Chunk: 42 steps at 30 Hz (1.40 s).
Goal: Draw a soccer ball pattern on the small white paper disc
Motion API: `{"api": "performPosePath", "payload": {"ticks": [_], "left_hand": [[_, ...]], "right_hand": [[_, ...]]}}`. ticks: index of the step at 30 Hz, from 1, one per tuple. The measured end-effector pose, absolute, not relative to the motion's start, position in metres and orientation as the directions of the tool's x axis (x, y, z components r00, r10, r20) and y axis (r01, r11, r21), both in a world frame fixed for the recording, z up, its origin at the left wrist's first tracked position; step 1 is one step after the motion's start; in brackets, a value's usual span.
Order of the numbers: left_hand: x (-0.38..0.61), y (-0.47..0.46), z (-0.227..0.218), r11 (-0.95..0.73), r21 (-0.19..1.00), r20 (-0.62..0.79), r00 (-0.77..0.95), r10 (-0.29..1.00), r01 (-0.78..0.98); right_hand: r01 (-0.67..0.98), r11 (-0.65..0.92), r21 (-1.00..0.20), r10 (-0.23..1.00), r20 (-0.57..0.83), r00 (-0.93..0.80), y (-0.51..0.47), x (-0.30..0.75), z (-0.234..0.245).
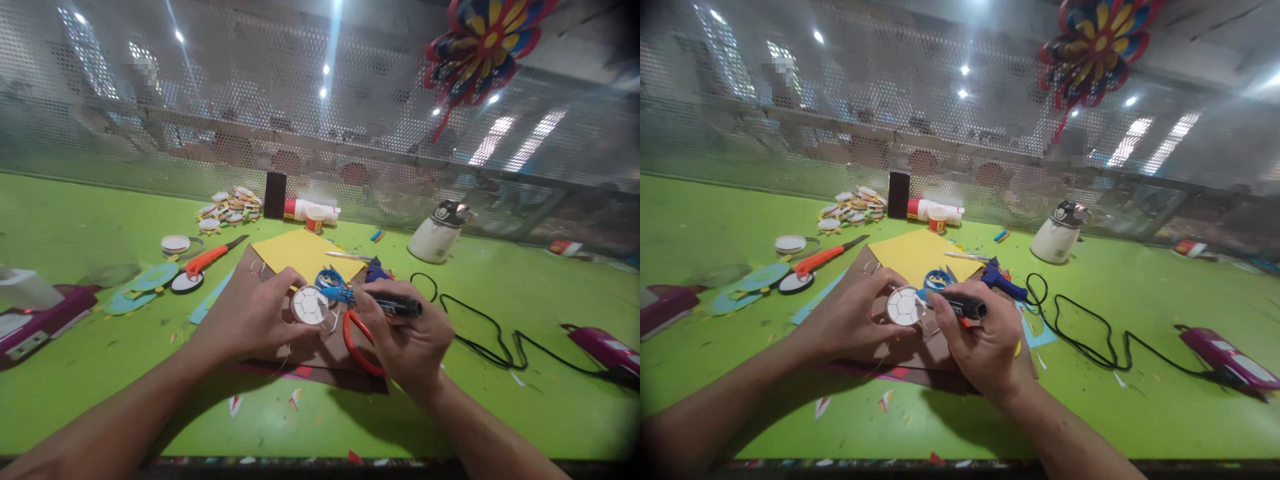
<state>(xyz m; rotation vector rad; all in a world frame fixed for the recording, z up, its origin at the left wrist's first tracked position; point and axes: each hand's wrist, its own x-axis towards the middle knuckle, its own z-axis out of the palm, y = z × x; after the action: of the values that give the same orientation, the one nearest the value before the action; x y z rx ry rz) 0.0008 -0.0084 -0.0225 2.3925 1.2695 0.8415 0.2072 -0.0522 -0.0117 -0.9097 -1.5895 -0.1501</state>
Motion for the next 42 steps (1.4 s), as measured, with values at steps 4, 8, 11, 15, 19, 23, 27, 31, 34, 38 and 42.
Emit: {"api": "performPosePath", "payload": {"ticks": [4,8,11,15,19,23,27,31,34,38,42], "left_hand": [[0.0007,-0.0084,-0.0232,-0.569,0.496,0.349,0.449,0.822,0.656],[0.0011,-0.0082,-0.0227,-0.579,0.498,0.351,0.460,0.816,0.646],[0.0013,-0.0083,-0.0228,-0.579,0.501,0.346,0.464,0.816,0.644],[0.0010,-0.0086,-0.0230,-0.578,0.488,0.350,0.460,0.816,0.654],[0.0004,-0.0092,-0.0214,-0.581,0.477,0.341,0.470,0.814,0.659],[0.0002,-0.0092,-0.0209,-0.597,0.450,0.356,0.479,0.802,0.664],[0.0008,-0.0086,-0.0221,-0.603,0.441,0.366,0.480,0.797,0.665],[0.0015,-0.0087,-0.0229,-0.607,0.455,0.372,0.480,0.794,0.651],[0.0018,-0.0090,-0.0238,-0.600,0.469,0.366,0.476,0.800,0.648],[0.0014,-0.0084,-0.0260,-0.594,0.473,0.354,0.477,0.805,0.651],[-0.0003,-0.0071,-0.0271,-0.591,0.474,0.371,0.460,0.806,0.653]], "right_hand": [[0.616,0.679,-0.400,0.478,0.877,0.043,-0.0518,0.2055,-0.0120],[0.617,0.671,-0.411,0.496,0.868,0.039,-0.0512,0.2051,-0.0125],[0.626,0.664,-0.410,0.503,0.864,0.032,-0.0504,0.2052,-0.0128],[0.634,0.657,-0.408,0.512,0.858,0.022,-0.0494,0.2053,-0.0135],[0.634,0.662,-0.400,0.513,0.858,0.006,-0.0495,0.2060,-0.0140],[0.636,0.665,-0.390,0.511,0.860,-0.007,-0.0495,0.2071,-0.0140],[0.640,0.667,-0.381,0.506,0.862,-0.014,-0.0488,0.2068,-0.0140],[0.652,0.667,-0.360,0.493,0.870,-0.024,-0.0496,0.2057,-0.0131],[0.647,0.676,-0.352,0.498,0.866,-0.049,-0.0510,0.2050,-0.0132],[0.633,0.684,-0.362,0.509,0.859,-0.058,-0.0508,0.2037,-0.0147],[0.627,0.689,-0.363,0.498,0.866,-0.046,-0.0490,0.2026,-0.0147]]}}
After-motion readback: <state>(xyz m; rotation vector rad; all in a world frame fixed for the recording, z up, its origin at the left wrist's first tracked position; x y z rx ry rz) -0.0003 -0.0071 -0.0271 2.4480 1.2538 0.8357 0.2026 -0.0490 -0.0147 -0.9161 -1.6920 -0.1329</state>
